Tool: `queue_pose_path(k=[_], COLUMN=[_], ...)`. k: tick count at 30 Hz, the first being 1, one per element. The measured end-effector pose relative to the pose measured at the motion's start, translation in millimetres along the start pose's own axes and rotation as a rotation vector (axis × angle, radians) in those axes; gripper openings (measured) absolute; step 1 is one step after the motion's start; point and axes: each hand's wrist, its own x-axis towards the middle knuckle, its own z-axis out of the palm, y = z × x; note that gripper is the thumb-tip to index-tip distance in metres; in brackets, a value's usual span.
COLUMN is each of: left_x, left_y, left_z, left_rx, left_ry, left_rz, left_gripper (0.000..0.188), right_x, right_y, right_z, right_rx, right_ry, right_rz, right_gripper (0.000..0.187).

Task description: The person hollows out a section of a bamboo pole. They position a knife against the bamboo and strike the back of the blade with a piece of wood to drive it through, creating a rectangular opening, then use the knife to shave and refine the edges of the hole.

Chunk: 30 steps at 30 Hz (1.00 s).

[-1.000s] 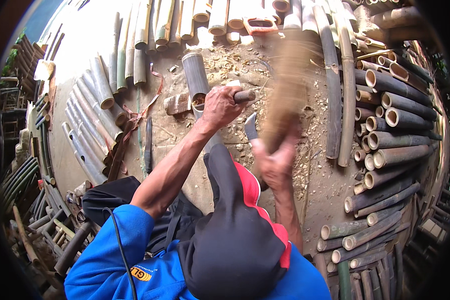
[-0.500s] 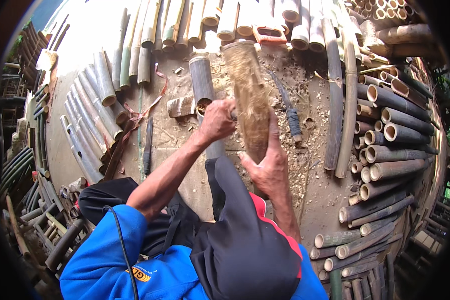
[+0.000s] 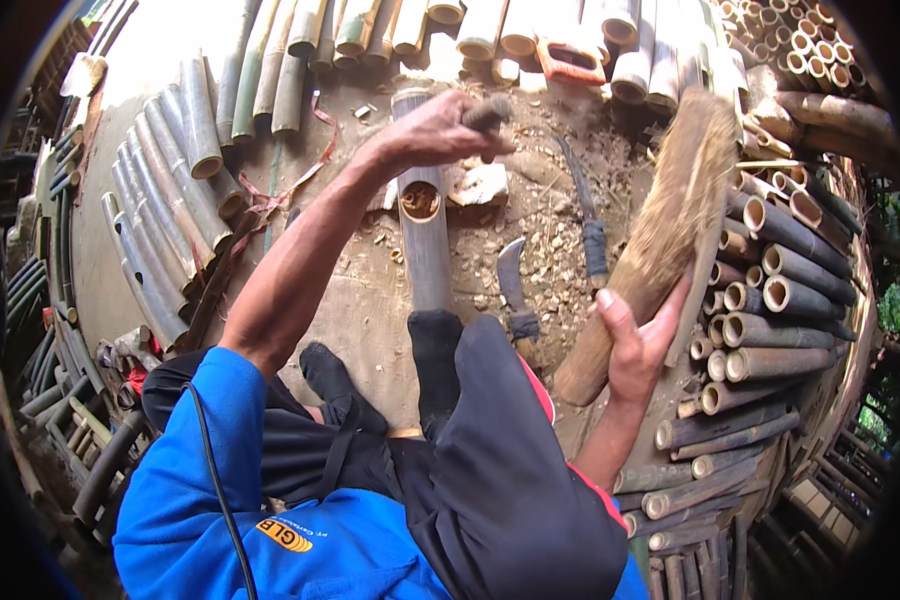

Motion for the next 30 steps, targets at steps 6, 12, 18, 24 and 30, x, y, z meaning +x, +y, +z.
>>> queue_pose_path(k=[6, 12, 18, 24, 30], left_x=[14, 23, 32, 0, -5], left_y=[15, -17, -17, -17, -21], left_z=[13, 16, 23, 14, 27], left_rx=[-0.005, 0.159, 0.181, 0.089, 0.175], left_ry=[-0.082, -0.167, -0.224, -0.118, -0.170], left_rz=[-0.096, -0.184, -0.237, -0.093, -0.110], left_gripper=[0.041, 0.042, 0.037, 0.035, 0.025], right_x=[12, 7, 33, 61, 32], right_y=[-34, -31, -24, -44, -36], right_z=[16, 10, 26, 40, 68], right_rx=[0.136, 0.205, 0.027, -0.477, -0.363], right_ry=[0.013, 0.028, 0.022, -0.491, -0.255], right_rz=[0.016, 0.028, -0.096, -0.019, -0.211], right_gripper=[0.095, 0.095, 0.099, 0.104, 0.100])
